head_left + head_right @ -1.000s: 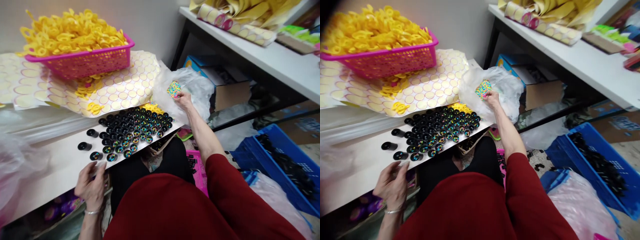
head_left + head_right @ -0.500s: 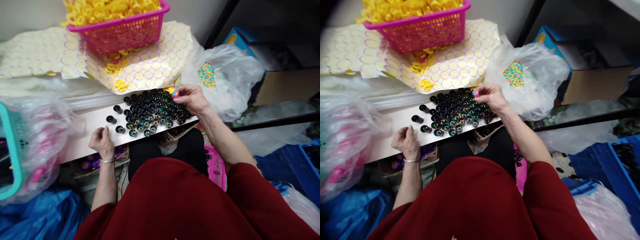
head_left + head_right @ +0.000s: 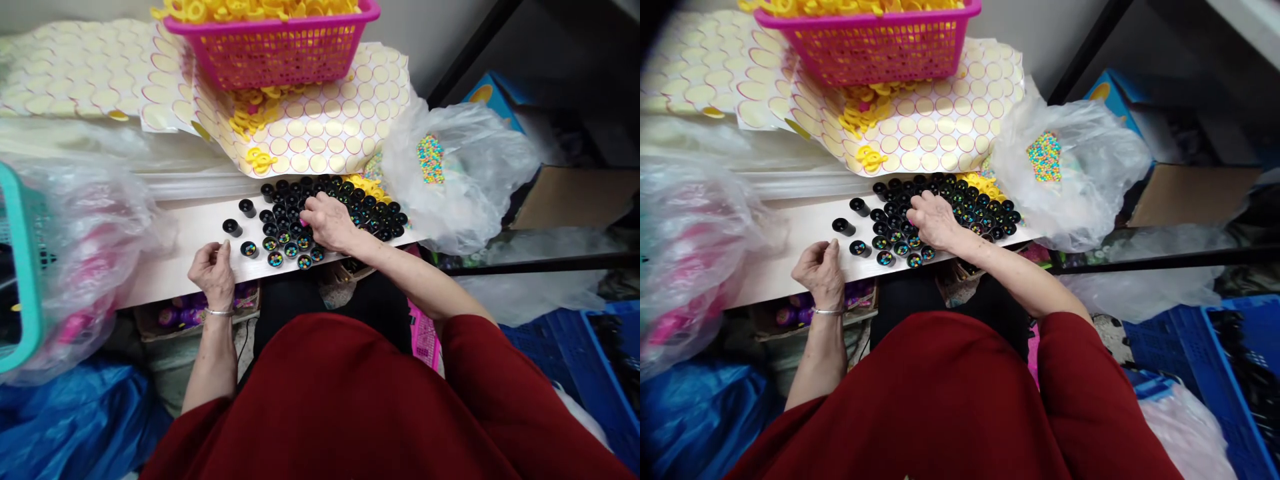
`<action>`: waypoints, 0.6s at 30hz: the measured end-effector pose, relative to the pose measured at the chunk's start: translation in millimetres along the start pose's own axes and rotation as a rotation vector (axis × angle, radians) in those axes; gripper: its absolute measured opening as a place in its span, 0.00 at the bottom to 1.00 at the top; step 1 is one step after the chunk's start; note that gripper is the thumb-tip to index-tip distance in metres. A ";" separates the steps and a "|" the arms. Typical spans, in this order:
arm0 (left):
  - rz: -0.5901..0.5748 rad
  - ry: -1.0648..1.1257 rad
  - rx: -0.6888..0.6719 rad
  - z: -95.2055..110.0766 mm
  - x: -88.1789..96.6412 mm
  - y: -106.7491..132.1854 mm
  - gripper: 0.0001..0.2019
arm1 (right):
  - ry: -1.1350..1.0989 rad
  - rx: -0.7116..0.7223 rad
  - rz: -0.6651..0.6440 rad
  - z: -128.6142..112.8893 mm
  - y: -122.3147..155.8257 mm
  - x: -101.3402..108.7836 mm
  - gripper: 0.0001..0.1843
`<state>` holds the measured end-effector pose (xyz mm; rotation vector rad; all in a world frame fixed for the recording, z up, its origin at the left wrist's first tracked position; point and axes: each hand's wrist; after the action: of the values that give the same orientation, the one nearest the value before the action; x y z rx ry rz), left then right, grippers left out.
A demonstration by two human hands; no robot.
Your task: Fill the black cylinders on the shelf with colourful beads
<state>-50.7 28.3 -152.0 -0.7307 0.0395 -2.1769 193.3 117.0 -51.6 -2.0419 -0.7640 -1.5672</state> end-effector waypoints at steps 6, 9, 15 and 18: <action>-0.003 -0.046 -0.020 5.6 1.8 1.5 0.15 | 0.069 0.041 -0.064 0.5 -0.6 -1.7 0.11; -0.009 -0.068 -0.027 5.7 1.6 2.2 0.15 | -0.051 0.011 0.002 6.1 -0.4 -5.8 0.12; -0.024 -0.112 -0.027 0.8 1.2 0.5 0.17 | -0.678 -0.083 0.236 22.0 6.0 -6.1 0.05; -0.034 -0.111 -0.026 0.4 3.1 -1.6 0.18 | -1.149 -0.136 0.427 46.9 19.4 5.9 0.07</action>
<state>-53.2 27.2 -149.7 -0.8721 -0.0017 -2.1682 241.1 134.0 -58.1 -2.8954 -0.4824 -0.1098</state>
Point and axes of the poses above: each hand's wrist, its own y-axis away from the middle knuckle, its own x-axis out of the back of the hand, z = x × y, and after that the axes turned 10 degrees about -y, right-handed
